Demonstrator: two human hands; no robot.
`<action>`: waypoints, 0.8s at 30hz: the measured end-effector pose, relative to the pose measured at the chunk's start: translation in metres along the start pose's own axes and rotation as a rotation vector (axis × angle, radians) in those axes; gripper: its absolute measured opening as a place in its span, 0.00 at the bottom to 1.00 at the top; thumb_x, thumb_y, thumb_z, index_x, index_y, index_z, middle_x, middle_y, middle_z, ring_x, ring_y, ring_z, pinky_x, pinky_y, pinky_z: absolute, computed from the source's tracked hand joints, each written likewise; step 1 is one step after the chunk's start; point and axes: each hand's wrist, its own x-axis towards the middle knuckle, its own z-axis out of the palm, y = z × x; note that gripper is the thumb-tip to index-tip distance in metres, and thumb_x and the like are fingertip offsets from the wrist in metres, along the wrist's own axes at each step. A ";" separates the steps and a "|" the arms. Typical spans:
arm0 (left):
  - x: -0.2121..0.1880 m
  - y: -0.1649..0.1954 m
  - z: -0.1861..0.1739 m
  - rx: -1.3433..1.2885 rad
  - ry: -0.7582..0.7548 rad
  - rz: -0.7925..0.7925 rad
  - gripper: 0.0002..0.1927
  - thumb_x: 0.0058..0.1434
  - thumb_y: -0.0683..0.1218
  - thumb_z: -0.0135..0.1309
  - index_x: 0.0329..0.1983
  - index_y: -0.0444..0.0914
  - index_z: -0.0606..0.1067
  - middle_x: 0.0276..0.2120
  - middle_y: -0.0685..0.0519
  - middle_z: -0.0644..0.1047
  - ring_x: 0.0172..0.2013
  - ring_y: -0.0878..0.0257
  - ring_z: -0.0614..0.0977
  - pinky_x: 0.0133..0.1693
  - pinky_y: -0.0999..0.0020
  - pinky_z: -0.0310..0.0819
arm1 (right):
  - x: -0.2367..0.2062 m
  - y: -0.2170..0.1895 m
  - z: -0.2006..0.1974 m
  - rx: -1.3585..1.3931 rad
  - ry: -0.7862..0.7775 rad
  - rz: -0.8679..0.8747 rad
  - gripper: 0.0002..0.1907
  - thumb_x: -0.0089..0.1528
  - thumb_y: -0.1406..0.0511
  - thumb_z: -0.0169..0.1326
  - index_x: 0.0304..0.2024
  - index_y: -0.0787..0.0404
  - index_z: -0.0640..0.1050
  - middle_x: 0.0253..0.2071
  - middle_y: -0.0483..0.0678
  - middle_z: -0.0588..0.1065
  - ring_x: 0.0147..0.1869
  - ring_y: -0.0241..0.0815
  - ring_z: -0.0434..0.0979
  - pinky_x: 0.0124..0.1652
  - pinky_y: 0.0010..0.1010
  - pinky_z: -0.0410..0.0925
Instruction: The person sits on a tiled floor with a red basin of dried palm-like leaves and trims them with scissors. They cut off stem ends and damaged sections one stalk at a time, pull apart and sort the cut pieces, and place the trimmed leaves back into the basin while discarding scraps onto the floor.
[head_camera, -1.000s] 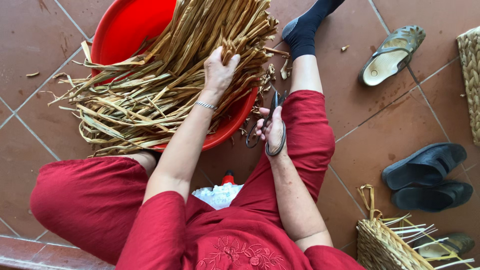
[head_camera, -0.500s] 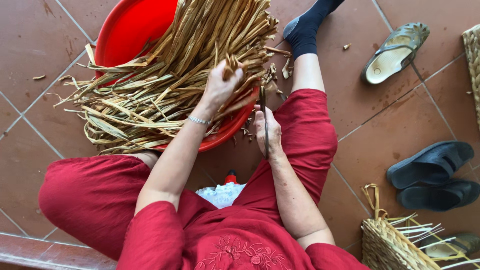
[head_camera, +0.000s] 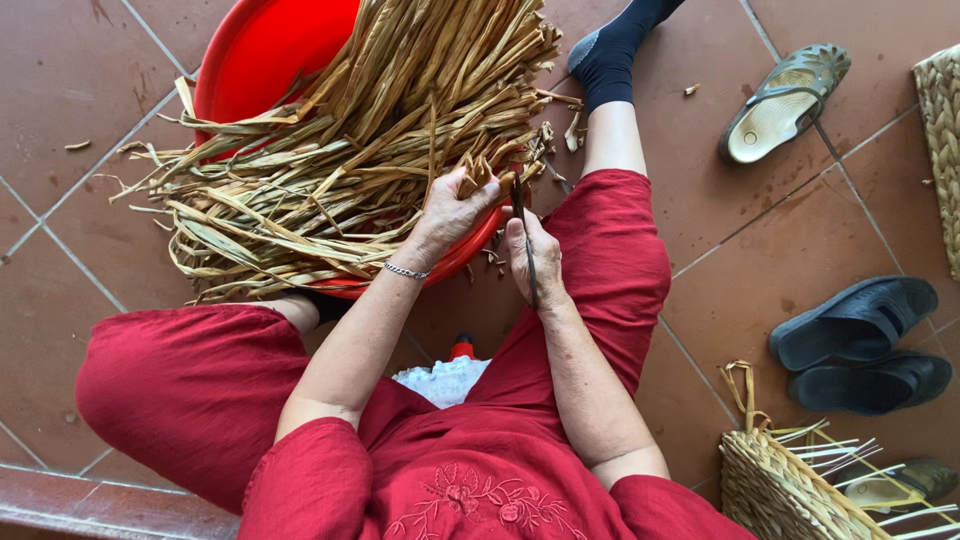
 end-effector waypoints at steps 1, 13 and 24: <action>0.000 0.000 0.000 0.035 0.003 0.029 0.08 0.71 0.40 0.58 0.50 0.33 0.75 0.42 0.55 0.80 0.43 0.70 0.80 0.46 0.72 0.79 | 0.000 0.000 0.000 -0.007 -0.011 -0.017 0.30 0.70 0.44 0.40 0.64 0.53 0.75 0.42 0.53 0.80 0.46 0.50 0.84 0.48 0.37 0.74; -0.004 0.000 0.000 0.150 0.007 0.063 0.17 0.62 0.39 0.66 0.52 0.36 0.75 0.41 0.57 0.79 0.42 0.71 0.79 0.46 0.73 0.78 | -0.001 -0.004 -0.001 -0.133 0.137 -0.218 0.26 0.71 0.45 0.44 0.55 0.57 0.77 0.45 0.52 0.82 0.49 0.52 0.84 0.46 0.40 0.75; 0.000 -0.002 0.001 -0.102 0.005 -0.078 0.13 0.66 0.40 0.60 0.53 0.35 0.77 0.44 0.54 0.82 0.42 0.70 0.81 0.44 0.73 0.80 | -0.002 -0.002 0.002 0.054 0.061 -0.015 0.27 0.71 0.45 0.43 0.54 0.57 0.79 0.34 0.51 0.79 0.39 0.44 0.81 0.40 0.36 0.73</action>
